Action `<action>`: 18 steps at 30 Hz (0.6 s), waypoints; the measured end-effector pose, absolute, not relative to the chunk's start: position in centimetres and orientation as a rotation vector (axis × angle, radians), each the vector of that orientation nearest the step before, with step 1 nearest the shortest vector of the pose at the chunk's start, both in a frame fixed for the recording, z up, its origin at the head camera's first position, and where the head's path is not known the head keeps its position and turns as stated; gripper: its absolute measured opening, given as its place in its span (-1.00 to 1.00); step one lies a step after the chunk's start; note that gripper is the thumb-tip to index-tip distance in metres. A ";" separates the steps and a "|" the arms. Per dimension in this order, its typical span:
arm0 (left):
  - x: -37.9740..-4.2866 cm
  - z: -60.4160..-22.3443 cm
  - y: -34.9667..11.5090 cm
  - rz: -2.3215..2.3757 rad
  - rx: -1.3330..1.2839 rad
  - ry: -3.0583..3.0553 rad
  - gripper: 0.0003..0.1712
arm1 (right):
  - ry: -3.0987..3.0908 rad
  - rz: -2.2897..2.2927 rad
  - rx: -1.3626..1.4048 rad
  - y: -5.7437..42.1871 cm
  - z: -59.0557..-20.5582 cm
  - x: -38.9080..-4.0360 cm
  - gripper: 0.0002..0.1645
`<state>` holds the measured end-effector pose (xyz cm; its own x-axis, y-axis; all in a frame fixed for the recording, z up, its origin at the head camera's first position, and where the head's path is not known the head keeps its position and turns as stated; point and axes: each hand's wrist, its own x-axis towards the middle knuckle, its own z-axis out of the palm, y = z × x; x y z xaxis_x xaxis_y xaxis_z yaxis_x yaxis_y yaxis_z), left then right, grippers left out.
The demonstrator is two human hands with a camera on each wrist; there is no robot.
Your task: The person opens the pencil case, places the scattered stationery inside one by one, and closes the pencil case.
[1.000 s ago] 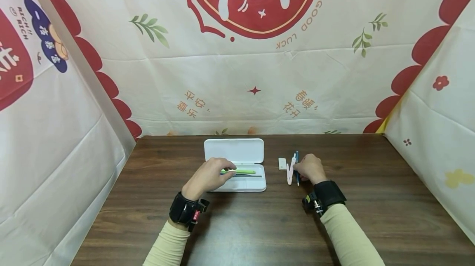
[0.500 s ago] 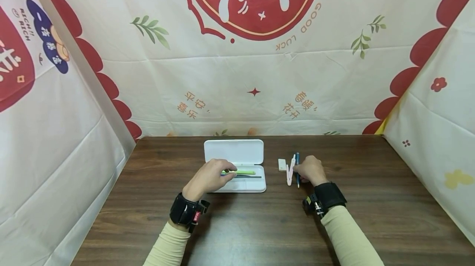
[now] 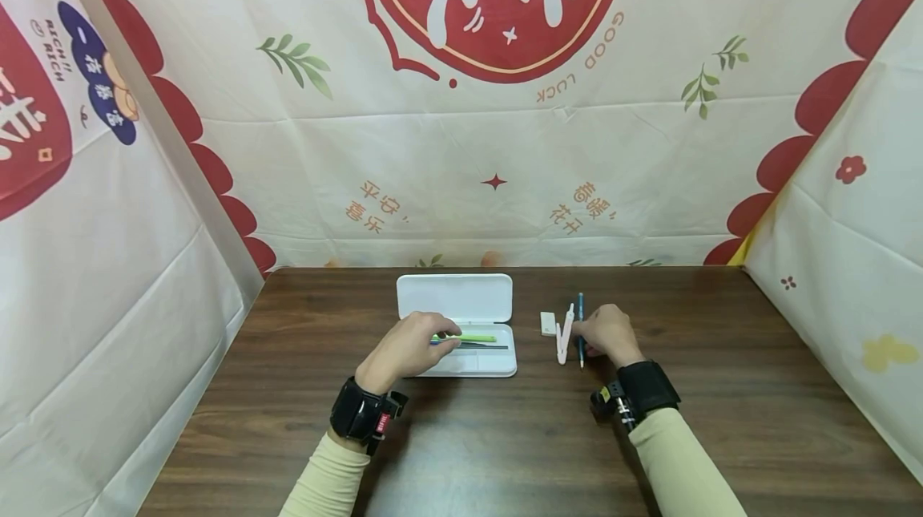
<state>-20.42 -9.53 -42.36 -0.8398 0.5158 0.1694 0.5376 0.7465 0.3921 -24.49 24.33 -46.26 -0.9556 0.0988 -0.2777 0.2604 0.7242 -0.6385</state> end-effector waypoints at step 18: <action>-20.3 -42.5 -9.1 -0.672 -0.879 -2.892 -0.79 | 2.764 -1.128 0.137 22.9 -43.8 -23.2 -0.68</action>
